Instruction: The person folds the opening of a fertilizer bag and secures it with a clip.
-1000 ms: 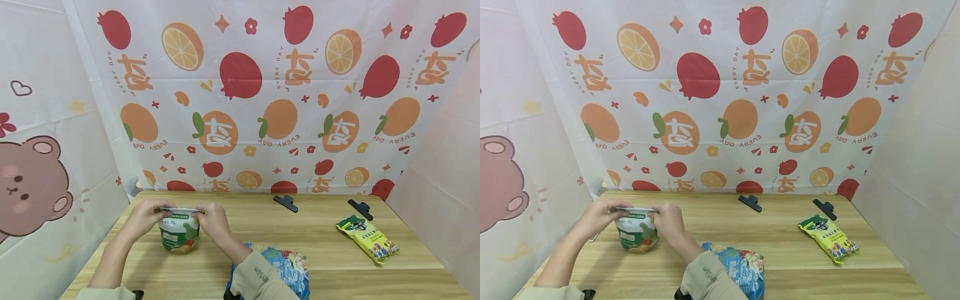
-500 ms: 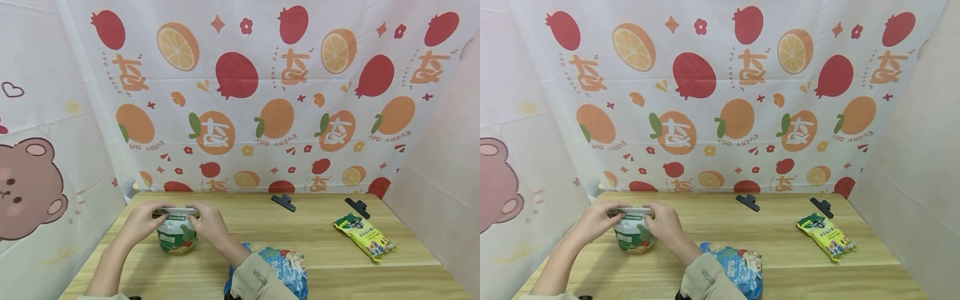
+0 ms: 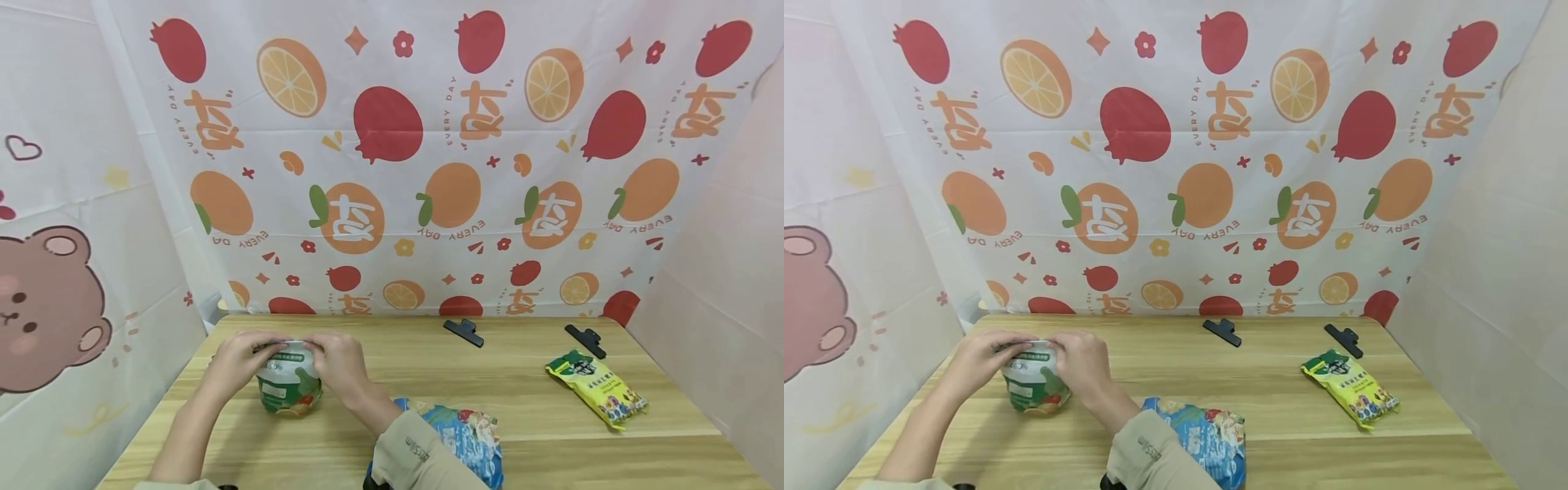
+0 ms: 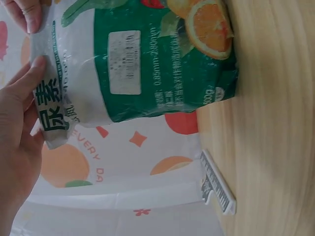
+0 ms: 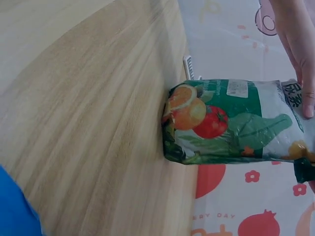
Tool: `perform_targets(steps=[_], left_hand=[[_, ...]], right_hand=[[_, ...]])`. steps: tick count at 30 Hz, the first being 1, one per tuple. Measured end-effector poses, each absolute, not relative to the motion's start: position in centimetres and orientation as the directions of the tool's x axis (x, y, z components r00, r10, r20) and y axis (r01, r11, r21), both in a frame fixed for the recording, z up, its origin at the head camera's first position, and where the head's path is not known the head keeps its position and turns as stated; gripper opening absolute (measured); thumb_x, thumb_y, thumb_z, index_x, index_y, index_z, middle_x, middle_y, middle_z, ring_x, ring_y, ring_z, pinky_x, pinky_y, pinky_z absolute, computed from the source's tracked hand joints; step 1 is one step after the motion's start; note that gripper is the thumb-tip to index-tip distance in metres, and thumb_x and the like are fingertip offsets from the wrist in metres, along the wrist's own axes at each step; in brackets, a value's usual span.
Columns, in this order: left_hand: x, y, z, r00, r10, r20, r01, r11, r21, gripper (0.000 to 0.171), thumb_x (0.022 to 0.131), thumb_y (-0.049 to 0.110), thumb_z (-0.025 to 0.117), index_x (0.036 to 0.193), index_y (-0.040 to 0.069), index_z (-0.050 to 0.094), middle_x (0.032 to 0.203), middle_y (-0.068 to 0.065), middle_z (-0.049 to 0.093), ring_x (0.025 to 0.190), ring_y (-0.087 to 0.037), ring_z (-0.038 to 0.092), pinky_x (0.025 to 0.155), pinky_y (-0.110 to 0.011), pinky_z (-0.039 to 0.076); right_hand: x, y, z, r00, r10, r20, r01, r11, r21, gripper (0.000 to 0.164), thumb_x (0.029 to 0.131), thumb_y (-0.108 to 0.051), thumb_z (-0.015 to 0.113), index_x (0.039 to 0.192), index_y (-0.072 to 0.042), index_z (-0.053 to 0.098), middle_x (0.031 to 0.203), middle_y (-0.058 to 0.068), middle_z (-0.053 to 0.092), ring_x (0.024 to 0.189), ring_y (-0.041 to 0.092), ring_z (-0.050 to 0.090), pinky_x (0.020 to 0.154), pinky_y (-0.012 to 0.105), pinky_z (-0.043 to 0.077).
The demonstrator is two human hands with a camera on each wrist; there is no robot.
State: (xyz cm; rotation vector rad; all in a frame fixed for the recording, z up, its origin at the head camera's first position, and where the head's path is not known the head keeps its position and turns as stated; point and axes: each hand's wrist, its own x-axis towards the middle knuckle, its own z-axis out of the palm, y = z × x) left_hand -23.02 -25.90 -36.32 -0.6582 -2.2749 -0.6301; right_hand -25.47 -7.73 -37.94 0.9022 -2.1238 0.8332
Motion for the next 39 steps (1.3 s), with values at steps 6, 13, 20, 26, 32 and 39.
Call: perform_targets(steps=[6, 13, 20, 26, 32, 39], left_hand=[[-23.0, -25.9, -36.7, -0.617, 0.256, 0.744, 0.598, 0.767, 0.232, 0.02, 0.065, -0.007, 0.076, 0.081, 0.006, 0.074, 0.078, -0.003, 0.069, 0.073, -0.023, 0.063, 0.063, -0.042, 0.049], [-22.8, -26.1, -36.1, -0.66, 0.308, 0.685, 0.612, 0.749, 0.254, 0.021, 0.069, -0.004, 0.075, 0.088, 0.006, 0.073, 0.084, -0.002, 0.069, 0.077, -0.021, 0.064, 0.063, -0.037, 0.052], [-22.6, -27.3, -36.2, -0.669, 0.33, 0.666, 0.615, 0.749, 0.246, 0.039, 0.065, -0.014, 0.074, 0.1, 0.003, 0.069, 0.095, -0.009, 0.067, 0.086, -0.027, 0.062, 0.07, -0.039, 0.05], [-22.3, -28.9, -36.5, -0.664, 0.257, 0.702, 0.583, 0.766, 0.271, 0.039, 0.063, -0.015, 0.073, 0.095, 0.007, 0.07, 0.093, -0.005, 0.067, 0.089, -0.018, 0.059, 0.078, -0.01, 0.038], [-22.4, -29.4, -36.7, -0.649, 0.227, 0.726, 0.597, 0.744, 0.301, 0.033, 0.065, -0.015, 0.073, 0.091, 0.005, 0.07, 0.088, -0.006, 0.068, 0.09, -0.002, 0.057, 0.078, -0.003, 0.035], [-22.6, -29.3, -36.9, -0.614, 0.21, 0.761, 0.614, 0.733, 0.293, 0.031, 0.063, -0.018, 0.072, 0.085, 0.004, 0.07, 0.083, -0.005, 0.068, 0.086, 0.003, 0.056, 0.074, -0.004, 0.038]], right_hand=[[-25.6, -7.9, -38.2, -0.517, -0.326, 0.792, -0.785, 0.55, -0.286, 0.006, 0.08, -0.007, 0.071, 0.083, -0.009, 0.074, 0.081, -0.004, 0.069, 0.074, 0.001, 0.062, 0.065, 0.008, 0.045], [-25.4, -7.6, -38.1, -0.537, -0.392, 0.747, -0.796, 0.529, -0.294, 0.011, 0.087, -0.014, 0.065, 0.092, -0.008, 0.072, 0.086, -0.003, 0.069, 0.074, 0.0, 0.059, 0.063, 0.007, 0.042], [-25.1, -6.9, -37.7, -0.618, -0.389, 0.683, -0.751, 0.551, -0.365, 0.017, 0.085, -0.015, 0.068, 0.101, -0.01, 0.071, 0.095, -0.003, 0.068, 0.081, 0.003, 0.056, 0.067, 0.009, 0.042], [-25.2, -6.5, -38.1, -0.617, -0.393, 0.682, -0.76, 0.525, -0.384, 0.014, 0.084, -0.012, 0.068, 0.097, -0.01, 0.072, 0.091, -0.003, 0.068, 0.081, 0.003, 0.057, 0.063, 0.009, 0.04], [-25.4, -6.4, -38.3, -0.635, -0.395, 0.664, -0.754, 0.506, -0.419, 0.013, 0.084, -0.012, 0.068, 0.096, -0.009, 0.072, 0.091, -0.003, 0.068, 0.077, -0.002, 0.055, 0.059, 0.006, 0.038], [-25.6, -6.5, -38.6, -0.602, -0.369, 0.708, -0.778, 0.47, -0.417, 0.011, 0.081, -0.01, 0.07, 0.09, -0.006, 0.073, 0.085, 0.0, 0.069, 0.074, -0.001, 0.06, 0.06, 0.004, 0.041]])
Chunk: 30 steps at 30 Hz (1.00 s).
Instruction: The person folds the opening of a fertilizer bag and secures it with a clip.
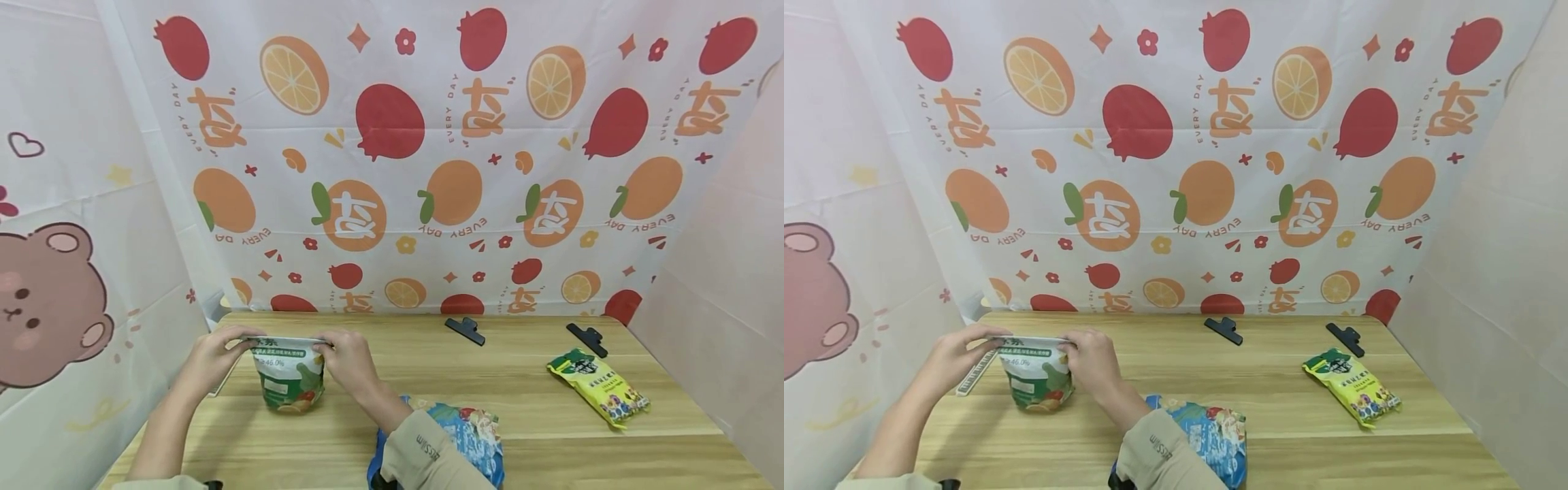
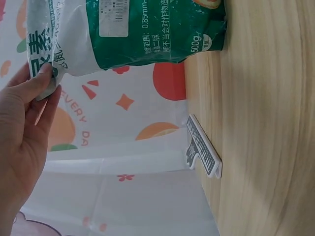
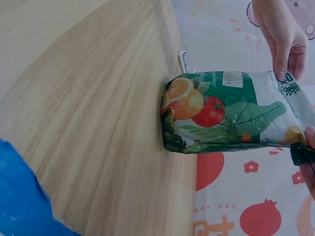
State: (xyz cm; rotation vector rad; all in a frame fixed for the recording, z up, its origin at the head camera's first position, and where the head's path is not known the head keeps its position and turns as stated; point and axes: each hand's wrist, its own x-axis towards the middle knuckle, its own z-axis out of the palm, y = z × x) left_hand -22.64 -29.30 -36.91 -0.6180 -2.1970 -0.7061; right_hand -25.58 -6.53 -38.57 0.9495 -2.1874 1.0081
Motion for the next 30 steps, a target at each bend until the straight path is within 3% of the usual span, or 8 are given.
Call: perform_targets(steps=[3, 8, 12, 17, 23, 30], left_hand=[[-22.71, -29.25, -36.93, -0.609, 0.21, 0.765, 0.615, 0.734, 0.288, 0.031, 0.062, -0.018, 0.072, 0.084, 0.003, 0.07, 0.082, -0.006, 0.067, 0.086, 0.004, 0.055, 0.074, -0.005, 0.039], [-22.6, -29.19, -36.87, -0.629, 0.197, 0.752, 0.589, 0.753, 0.295, 0.03, 0.063, -0.017, 0.073, 0.084, 0.004, 0.07, 0.082, -0.005, 0.067, 0.085, 0.003, 0.055, 0.072, -0.005, 0.04], [-22.38, -29.16, -36.78, -0.659, 0.184, 0.729, 0.561, 0.766, 0.313, 0.029, 0.065, -0.014, 0.073, 0.085, 0.006, 0.071, 0.083, -0.005, 0.067, 0.086, 0.0, 0.056, 0.071, -0.005, 0.039], [-22.25, -29.17, -36.67, -0.682, 0.184, 0.708, 0.549, 0.768, 0.329, 0.028, 0.067, -0.012, 0.073, 0.088, 0.006, 0.071, 0.086, -0.004, 0.068, 0.086, -0.004, 0.057, 0.071, -0.005, 0.039], [-22.12, -29.3, -36.62, -0.766, 0.139, 0.628, 0.523, 0.702, 0.483, 0.032, 0.076, -0.009, 0.069, 0.106, 0.002, 0.065, 0.097, -0.008, 0.067, 0.091, 0.001, 0.056, 0.076, -0.008, 0.042], [-21.89, -30.06, -36.06, -0.853, -0.005, 0.522, 0.386, 0.667, 0.637, 0.029, 0.096, 0.021, 0.051, 0.119, 0.004, 0.057, 0.109, -0.011, 0.061, 0.093, 0.008, 0.05, 0.073, -0.009, 0.041]], right_hand=[[-25.68, -6.5, -38.63, -0.591, -0.358, 0.723, -0.786, 0.458, -0.416, 0.009, 0.081, -0.009, 0.07, 0.089, -0.005, 0.073, 0.083, 0.0, 0.069, 0.073, -0.001, 0.06, 0.059, 0.004, 0.041], [-25.67, -6.33, -38.52, -0.597, -0.37, 0.712, -0.787, 0.442, -0.431, 0.013, 0.084, -0.012, 0.068, 0.096, -0.008, 0.072, 0.088, -0.001, 0.069, 0.066, -0.005, 0.053, 0.047, 0.007, 0.032], [-25.65, -6.23, -38.51, -0.585, -0.369, 0.722, -0.796, 0.43, -0.425, 0.013, 0.085, -0.013, 0.067, 0.096, -0.008, 0.072, 0.087, -0.002, 0.069, 0.072, -0.005, 0.056, 0.053, 0.006, 0.036], [-25.79, -6.26, -38.66, -0.561, -0.361, 0.745, -0.808, 0.433, -0.399, 0.012, 0.084, -0.012, 0.067, 0.092, -0.005, 0.072, 0.085, 0.0, 0.069, 0.066, -0.004, 0.056, 0.056, 0.005, 0.039], [-25.81, -6.4, -38.7, -0.556, -0.359, 0.75, -0.807, 0.448, -0.384, 0.011, 0.084, -0.012, 0.067, 0.091, -0.006, 0.072, 0.083, 0.0, 0.069, 0.063, -0.005, 0.056, 0.056, 0.004, 0.04], [-25.7, -6.4, -38.6, -0.572, -0.363, 0.736, -0.798, 0.454, -0.397, 0.013, 0.084, -0.013, 0.066, 0.092, -0.005, 0.072, 0.082, 0.0, 0.069, 0.058, -0.006, 0.053, 0.054, 0.004, 0.039]])
